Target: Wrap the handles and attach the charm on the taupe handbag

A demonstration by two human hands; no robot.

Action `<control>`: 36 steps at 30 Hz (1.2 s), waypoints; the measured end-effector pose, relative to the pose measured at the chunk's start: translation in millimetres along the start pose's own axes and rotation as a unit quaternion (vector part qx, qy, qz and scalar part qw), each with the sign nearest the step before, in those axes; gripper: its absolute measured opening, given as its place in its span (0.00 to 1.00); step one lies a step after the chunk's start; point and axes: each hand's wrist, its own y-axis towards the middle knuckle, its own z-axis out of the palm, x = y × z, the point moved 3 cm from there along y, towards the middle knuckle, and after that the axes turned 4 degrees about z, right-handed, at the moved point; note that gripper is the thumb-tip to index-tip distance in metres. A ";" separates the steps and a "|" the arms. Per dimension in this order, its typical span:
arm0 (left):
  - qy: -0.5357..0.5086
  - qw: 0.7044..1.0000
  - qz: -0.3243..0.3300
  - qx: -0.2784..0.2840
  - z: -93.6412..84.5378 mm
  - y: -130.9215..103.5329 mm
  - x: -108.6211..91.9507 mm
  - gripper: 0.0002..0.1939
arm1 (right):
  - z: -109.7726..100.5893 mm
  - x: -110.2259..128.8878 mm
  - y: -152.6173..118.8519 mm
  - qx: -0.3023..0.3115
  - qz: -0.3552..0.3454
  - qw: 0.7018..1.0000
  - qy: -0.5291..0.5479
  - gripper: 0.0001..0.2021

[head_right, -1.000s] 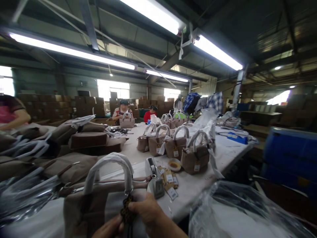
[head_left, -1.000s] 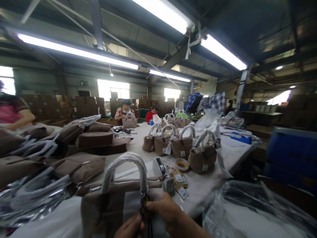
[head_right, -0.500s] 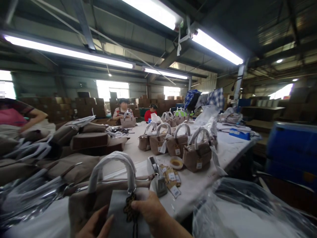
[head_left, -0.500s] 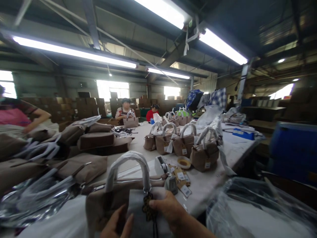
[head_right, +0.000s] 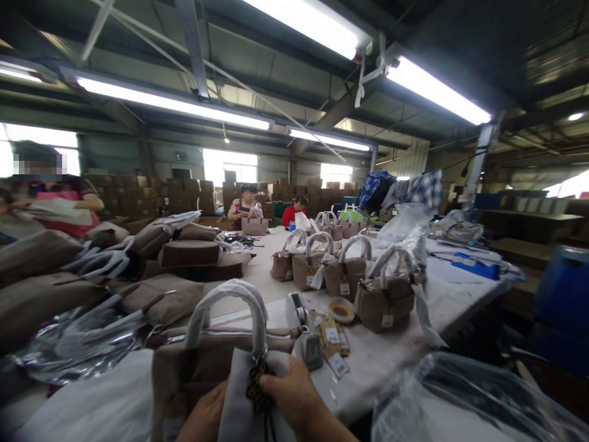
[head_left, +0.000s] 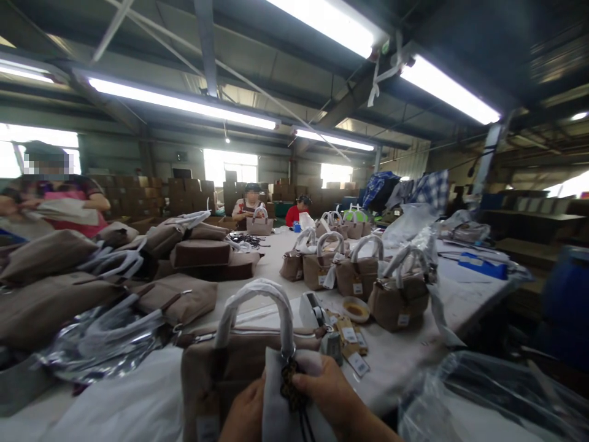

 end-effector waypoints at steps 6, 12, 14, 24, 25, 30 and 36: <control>0.105 0.993 0.000 0.044 16.6 1.3 5.5 0.43 | 5.5 8.9 -3.0 -0.038 -0.013 0.995 -0.088 0.07; 0.098 0.995 0.021 0.004 26.2 -1.6 10.0 0.46 | 7.0 -3.6 -2.4 -0.093 0.007 0.991 -0.094 0.10; 0.074 0.997 0.018 0.005 29.2 -2.5 12.9 0.46 | 5.7 -10.0 -2.6 -0.107 0.019 0.990 -0.087 0.12; 0.076 0.997 0.003 0.020 23.6 2.2 12.9 0.46 | -2.6 -0.4 -12.8 -0.082 0.004 0.983 -0.161 0.18; 0.071 0.997 0.003 0.019 23.6 2.5 13.4 0.45 | -6.0 -1.7 -13.3 -0.094 0.006 0.980 -0.175 0.19; 0.069 0.997 0.026 0.008 26.4 1.3 18.7 0.45 | -24.9 -22.8 -15.7 -0.148 0.022 0.956 -0.253 0.18; 0.117 0.991 0.060 0.009 25.1 -1.2 17.0 0.37 | -22.8 -47.9 -19.6 -0.228 -0.023 0.941 -0.251 0.11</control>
